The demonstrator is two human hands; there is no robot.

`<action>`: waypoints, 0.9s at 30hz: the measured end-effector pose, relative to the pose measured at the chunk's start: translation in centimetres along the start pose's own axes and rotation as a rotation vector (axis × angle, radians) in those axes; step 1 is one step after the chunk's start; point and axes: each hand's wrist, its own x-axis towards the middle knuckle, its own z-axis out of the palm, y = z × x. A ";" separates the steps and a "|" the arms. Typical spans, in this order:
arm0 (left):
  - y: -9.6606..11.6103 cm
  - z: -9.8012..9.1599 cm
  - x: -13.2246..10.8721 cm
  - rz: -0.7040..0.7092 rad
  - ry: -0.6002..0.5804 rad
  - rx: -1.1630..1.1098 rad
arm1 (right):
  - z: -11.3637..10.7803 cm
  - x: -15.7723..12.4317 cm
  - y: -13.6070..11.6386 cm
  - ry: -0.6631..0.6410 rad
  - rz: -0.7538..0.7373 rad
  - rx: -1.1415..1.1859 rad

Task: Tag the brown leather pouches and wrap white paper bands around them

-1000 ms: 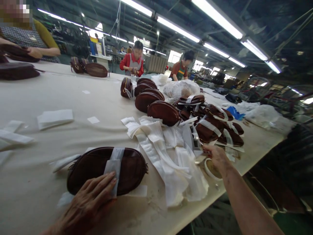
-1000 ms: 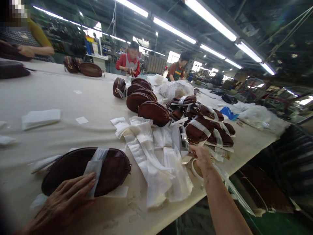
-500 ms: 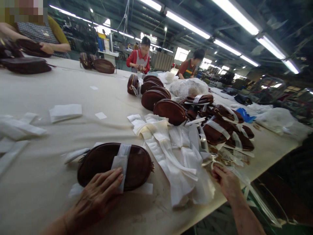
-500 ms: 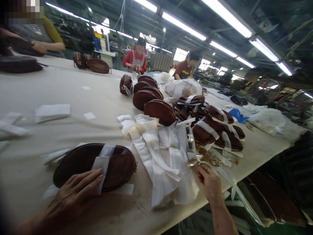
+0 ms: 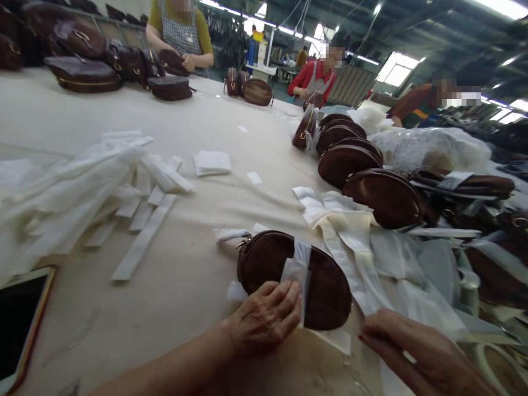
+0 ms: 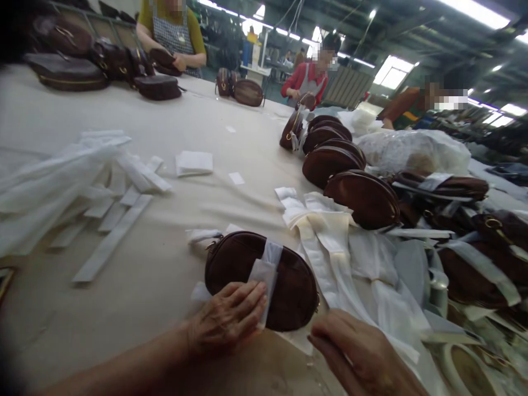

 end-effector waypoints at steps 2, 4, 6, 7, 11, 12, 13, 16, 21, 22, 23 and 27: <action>0.0 0.0 -0.1 0.003 -0.015 -0.001 | 0.3 5.0 -1.8 -0.080 -0.130 -0.063; -0.1 -0.1 -0.1 0.005 -0.022 0.000 | 1.1 8.5 -1.7 -0.115 -0.208 -0.180; -0.2 -0.2 0.0 0.002 -0.024 0.003 | 2.0 10.6 -0.5 -0.150 -0.245 -0.278; -0.2 -0.2 0.0 0.000 -0.029 0.003 | 2.3 11.3 0.1 -0.172 -0.248 -0.306; -0.2 -0.3 0.2 -0.019 -0.044 -0.014 | 2.6 13.1 1.7 -0.310 -0.143 -0.258; -0.2 -0.3 0.2 -0.026 -0.044 -0.018 | 2.5 13.4 1.7 -0.352 -0.079 -0.214; -0.2 -0.3 0.3 -0.029 -0.047 -0.023 | 2.4 13.8 1.7 -0.389 0.001 -0.170; -0.1 -0.2 0.3 -0.033 -0.062 -0.042 | 2.0 14.9 1.8 -0.442 0.274 -0.082; -0.2 0.0 0.3 -0.045 -0.007 -0.076 | 2.0 16.6 4.6 -0.505 0.336 0.193; -0.2 0.0 0.3 -0.045 -0.002 -0.078 | 2.0 16.8 5.5 -0.498 0.329 0.238; -0.3 0.0 0.3 -0.045 -0.001 -0.077 | 2.0 16.8 6.3 -0.467 0.330 0.262; -0.4 -0.1 0.4 -0.054 -0.005 -0.073 | 1.7 14.7 6.8 -0.070 0.304 0.150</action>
